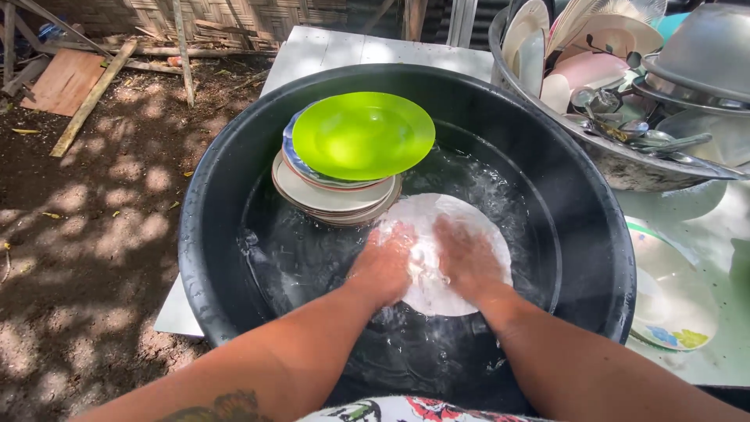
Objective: Rinsing soap off of plates and bowls in a plastic tub of water and stacking them.
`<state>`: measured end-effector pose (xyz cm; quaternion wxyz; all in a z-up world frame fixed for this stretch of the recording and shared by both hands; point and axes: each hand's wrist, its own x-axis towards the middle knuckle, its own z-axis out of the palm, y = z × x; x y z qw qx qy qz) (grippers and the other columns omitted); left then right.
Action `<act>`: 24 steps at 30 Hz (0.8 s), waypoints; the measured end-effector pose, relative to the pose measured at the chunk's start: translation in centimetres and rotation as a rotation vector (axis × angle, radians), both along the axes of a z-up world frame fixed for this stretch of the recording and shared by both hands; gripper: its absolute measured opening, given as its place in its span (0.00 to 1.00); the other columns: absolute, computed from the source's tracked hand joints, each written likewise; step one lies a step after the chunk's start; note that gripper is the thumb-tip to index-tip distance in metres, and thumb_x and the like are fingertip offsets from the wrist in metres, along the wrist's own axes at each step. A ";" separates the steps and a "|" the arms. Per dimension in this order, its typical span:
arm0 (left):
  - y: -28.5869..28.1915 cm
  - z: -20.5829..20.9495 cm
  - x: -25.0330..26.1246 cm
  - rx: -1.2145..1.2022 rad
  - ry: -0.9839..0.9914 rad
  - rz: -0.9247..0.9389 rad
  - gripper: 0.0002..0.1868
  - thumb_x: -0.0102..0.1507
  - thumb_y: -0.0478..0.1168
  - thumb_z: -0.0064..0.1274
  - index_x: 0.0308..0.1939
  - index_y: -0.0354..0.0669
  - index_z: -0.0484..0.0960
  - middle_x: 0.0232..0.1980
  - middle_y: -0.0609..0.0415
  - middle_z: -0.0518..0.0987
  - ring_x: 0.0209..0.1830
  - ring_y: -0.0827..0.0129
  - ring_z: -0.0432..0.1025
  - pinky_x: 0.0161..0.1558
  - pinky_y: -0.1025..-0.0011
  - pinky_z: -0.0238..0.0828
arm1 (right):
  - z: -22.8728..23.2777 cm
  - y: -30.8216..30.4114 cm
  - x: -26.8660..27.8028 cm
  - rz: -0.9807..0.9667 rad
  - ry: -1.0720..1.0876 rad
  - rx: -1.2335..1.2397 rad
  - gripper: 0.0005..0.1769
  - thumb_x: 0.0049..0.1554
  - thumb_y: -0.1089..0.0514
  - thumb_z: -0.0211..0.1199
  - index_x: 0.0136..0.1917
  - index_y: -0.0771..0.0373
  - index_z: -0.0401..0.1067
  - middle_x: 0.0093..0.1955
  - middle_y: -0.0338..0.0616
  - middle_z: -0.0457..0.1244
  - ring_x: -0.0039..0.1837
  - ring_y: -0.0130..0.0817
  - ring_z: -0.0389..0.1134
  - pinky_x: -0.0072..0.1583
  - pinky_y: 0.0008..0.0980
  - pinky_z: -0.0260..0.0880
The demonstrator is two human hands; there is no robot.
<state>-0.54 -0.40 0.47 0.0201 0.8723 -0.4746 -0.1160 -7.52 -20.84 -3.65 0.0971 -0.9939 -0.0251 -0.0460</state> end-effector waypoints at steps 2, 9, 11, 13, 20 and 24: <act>0.7 0.2 1.1 -0.207 0.021 0.146 0.36 0.67 0.47 0.41 0.77 0.40 0.51 0.80 0.44 0.51 0.81 0.59 0.40 0.77 0.49 0.29 | 3.6 0.3 -0.7 -0.441 0.166 -0.161 0.35 0.67 0.47 0.48 0.83 0.43 0.40 0.88 0.33 0.31 0.86 0.45 0.32 0.80 0.65 0.27; -0.3 0.7 -0.2 -0.045 -0.063 0.113 0.42 0.60 0.37 0.45 0.78 0.42 0.50 0.84 0.53 0.46 0.84 0.64 0.36 0.76 0.44 0.28 | -0.3 0.6 0.1 -0.233 0.033 0.233 0.44 0.56 0.43 0.53 0.82 0.40 0.40 0.85 0.35 0.37 0.84 0.56 0.30 0.80 0.52 0.35; 0.6 1.6 -0.2 0.100 -0.082 -0.015 0.30 0.66 0.39 0.42 0.74 0.45 0.63 0.84 0.58 0.52 0.88 0.58 0.38 0.81 0.44 0.31 | -0.1 -0.4 0.6 -0.066 0.142 -0.314 0.40 0.64 0.45 0.52 0.83 0.39 0.39 0.85 0.42 0.32 0.83 0.50 0.33 0.77 0.63 0.30; 1.3 -0.6 1.1 -0.098 -0.005 0.129 0.35 0.64 0.42 0.43 0.77 0.45 0.57 0.84 0.55 0.51 0.84 0.61 0.39 0.78 0.44 0.31 | 5.2 1.6 -0.5 -0.400 0.162 -0.145 0.39 0.61 0.43 0.56 0.81 0.36 0.44 0.85 0.42 0.36 0.83 0.49 0.38 0.77 0.57 0.38; -3.2 -1.4 0.0 -0.455 0.203 0.602 0.53 0.51 0.37 0.60 0.77 0.45 0.51 0.80 0.49 0.53 0.74 0.45 0.54 0.75 0.62 0.52 | 6.2 -3.6 0.5 -1.028 -0.053 0.542 0.25 0.52 0.53 0.68 0.65 0.47 0.77 0.60 0.50 0.71 0.64 0.49 0.72 0.65 0.45 0.69; -5.8 -1.7 -0.4 -0.549 0.248 0.689 0.48 0.58 0.40 0.61 0.78 0.47 0.51 0.77 0.36 0.47 0.73 0.35 0.51 0.71 0.55 0.53 | 12.8 -4.2 0.1 -0.931 -0.254 0.466 0.23 0.49 0.58 0.69 0.59 0.49 0.79 0.54 0.51 0.72 0.59 0.50 0.73 0.61 0.45 0.70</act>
